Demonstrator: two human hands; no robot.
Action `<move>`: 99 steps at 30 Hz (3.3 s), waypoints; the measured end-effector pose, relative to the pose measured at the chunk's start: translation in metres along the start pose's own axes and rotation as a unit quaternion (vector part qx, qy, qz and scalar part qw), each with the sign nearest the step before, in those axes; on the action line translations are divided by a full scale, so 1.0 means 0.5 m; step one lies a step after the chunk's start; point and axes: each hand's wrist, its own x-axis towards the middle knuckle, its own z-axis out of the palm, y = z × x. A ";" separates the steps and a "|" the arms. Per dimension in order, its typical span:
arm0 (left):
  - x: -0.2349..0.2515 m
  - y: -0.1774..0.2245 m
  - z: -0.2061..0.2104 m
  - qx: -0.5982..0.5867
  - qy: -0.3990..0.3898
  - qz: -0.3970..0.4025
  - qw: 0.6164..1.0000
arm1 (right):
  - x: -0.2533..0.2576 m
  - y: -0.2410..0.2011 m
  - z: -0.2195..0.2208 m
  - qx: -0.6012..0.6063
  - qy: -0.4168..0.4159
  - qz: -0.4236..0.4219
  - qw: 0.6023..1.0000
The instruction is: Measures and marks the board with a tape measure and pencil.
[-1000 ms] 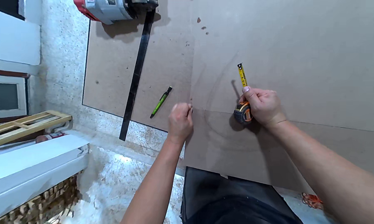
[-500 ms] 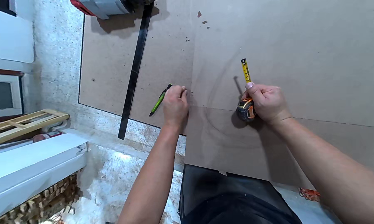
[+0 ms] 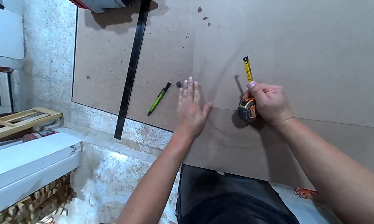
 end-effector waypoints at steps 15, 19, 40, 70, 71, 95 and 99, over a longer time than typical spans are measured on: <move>-0.095 -0.253 -0.169 -0.020 -0.068 -0.245 0.967 | -0.019 -0.075 0.063 -0.163 -0.194 0.048 0.966; -0.051 -0.268 -0.196 -0.104 -0.160 -0.244 0.951 | 0.005 -0.125 0.105 -0.248 -0.233 0.150 0.928; -0.024 -0.081 -0.010 -0.372 0.180 -0.008 0.911 | 0.029 -0.177 0.130 -0.374 -0.268 0.187 0.868; -0.002 -0.051 -0.048 -0.434 0.164 -0.164 0.871 | 0.045 -0.174 0.122 -0.405 -0.279 0.138 0.860; -0.003 -0.050 -0.045 -0.415 0.166 -0.159 0.880 | 0.045 -0.173 0.122 -0.406 -0.279 0.134 0.860; 0.021 -0.133 -0.235 -0.731 0.122 -0.030 0.670 | 0.058 -0.181 0.115 -0.383 -0.307 0.151 0.858; 0.018 -0.116 -0.219 -0.736 0.146 -0.027 0.660 | 0.050 -0.179 0.117 -0.383 -0.292 0.139 0.866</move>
